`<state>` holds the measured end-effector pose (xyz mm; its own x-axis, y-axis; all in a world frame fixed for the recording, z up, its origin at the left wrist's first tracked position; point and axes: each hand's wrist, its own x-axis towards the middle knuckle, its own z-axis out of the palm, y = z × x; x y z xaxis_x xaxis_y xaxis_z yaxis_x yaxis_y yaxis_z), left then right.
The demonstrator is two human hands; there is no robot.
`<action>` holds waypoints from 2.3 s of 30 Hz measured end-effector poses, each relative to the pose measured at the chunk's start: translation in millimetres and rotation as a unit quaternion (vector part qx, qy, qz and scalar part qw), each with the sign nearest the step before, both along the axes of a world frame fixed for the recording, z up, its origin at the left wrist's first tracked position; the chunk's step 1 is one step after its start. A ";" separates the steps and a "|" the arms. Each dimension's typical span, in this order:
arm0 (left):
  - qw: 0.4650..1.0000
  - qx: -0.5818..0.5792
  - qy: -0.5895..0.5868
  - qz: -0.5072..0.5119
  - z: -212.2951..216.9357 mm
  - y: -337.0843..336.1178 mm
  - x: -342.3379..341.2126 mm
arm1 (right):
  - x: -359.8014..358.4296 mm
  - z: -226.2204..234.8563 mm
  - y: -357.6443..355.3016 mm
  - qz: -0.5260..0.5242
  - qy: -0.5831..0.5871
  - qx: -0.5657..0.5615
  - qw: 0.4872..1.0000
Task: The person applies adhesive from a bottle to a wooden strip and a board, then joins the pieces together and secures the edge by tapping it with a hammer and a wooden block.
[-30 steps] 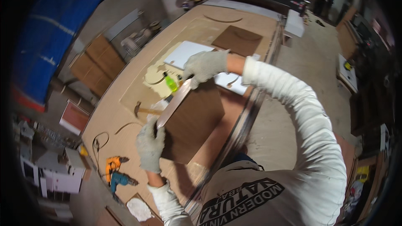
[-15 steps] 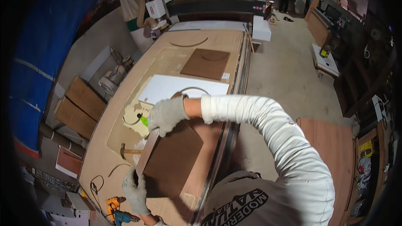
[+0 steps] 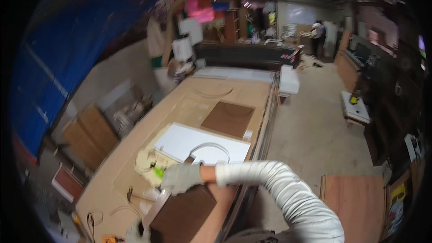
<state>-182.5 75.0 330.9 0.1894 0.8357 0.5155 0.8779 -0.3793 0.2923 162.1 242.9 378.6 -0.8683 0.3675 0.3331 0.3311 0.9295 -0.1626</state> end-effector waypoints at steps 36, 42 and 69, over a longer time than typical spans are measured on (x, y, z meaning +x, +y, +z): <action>0.990 -0.136 -0.006 0.035 16.6 47.6 42.7 | -9.4 1.5 12.6 -0.082 -0.164 -0.030 0.983; 0.991 -0.128 0.021 0.042 9.2 49.3 41.8 | -10.0 -3.7 11.0 -0.092 -0.159 -0.022 0.983; 0.990 -0.134 -0.025 -0.019 16.0 76.1 93.4 | -14.3 -8.6 11.1 -0.111 -0.163 0.005 0.980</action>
